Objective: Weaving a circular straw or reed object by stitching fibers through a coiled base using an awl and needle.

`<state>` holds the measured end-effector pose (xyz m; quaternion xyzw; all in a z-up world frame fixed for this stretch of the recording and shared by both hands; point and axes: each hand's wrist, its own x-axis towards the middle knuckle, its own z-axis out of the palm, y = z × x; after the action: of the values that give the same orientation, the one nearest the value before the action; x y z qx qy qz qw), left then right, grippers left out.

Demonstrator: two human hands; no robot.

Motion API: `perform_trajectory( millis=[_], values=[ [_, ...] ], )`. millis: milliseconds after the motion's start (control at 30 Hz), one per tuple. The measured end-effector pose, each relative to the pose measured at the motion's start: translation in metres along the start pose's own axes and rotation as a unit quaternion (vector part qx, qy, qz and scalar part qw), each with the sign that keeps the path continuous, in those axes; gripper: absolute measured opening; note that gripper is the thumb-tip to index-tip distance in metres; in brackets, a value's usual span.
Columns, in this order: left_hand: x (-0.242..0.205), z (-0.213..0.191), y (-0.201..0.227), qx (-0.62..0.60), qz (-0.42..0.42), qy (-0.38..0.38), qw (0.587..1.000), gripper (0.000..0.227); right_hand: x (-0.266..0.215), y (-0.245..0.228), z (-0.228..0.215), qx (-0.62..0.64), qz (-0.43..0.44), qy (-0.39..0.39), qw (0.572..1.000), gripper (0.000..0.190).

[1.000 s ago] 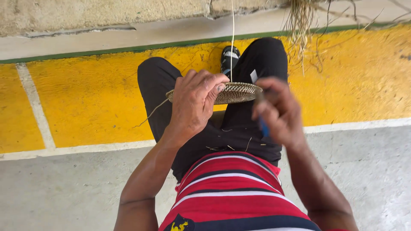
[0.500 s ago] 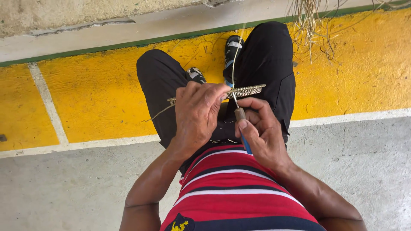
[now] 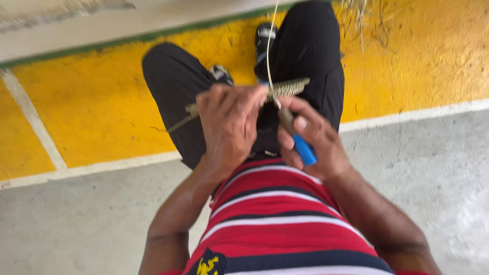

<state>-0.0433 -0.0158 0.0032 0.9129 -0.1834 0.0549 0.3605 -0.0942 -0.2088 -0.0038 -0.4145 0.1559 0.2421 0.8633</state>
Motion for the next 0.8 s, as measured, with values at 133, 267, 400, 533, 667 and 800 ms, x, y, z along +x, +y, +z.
perform_trajectory(
  millis=[133, 267, 400, 533, 667, 800],
  values=[
    [0.015, 0.004, -0.018, 0.022, 0.015, 0.012, 1.000, 0.016, -0.012, -0.024, -0.013, -0.311, -0.007, -0.032, 0.950, 0.054],
    [0.028, -0.002, -0.030, -0.024, 0.006, 0.010, 1.000, 0.007, -0.036, -0.009, -0.046, -0.587, -0.011, -0.044, 0.808, 0.053],
    [0.030, -0.002, -0.032, -0.035, 0.020, 0.005, 0.999, 0.010, -0.042, 0.021, -0.066, -0.744, -0.014, -0.075, 0.664, 0.032],
    [0.024, -0.002, -0.032, -0.033, 0.011, 0.008, 0.999, 0.010, -0.030, 0.018, -0.058, -0.805, 0.061, -0.051, 0.588, 0.026],
    [0.023, -0.011, -0.029, -0.030, 0.010, 0.016, 0.999, 0.008, -0.011, -0.013, -0.042, -0.762, 0.000, -0.053, 0.646, 0.026],
    [0.019, -0.014, -0.020, -0.013, 0.026, 0.016, 0.999, 0.009, 0.038, -0.049, -0.026, -0.626, -0.241, 0.002, 0.742, 0.013]
  ],
)
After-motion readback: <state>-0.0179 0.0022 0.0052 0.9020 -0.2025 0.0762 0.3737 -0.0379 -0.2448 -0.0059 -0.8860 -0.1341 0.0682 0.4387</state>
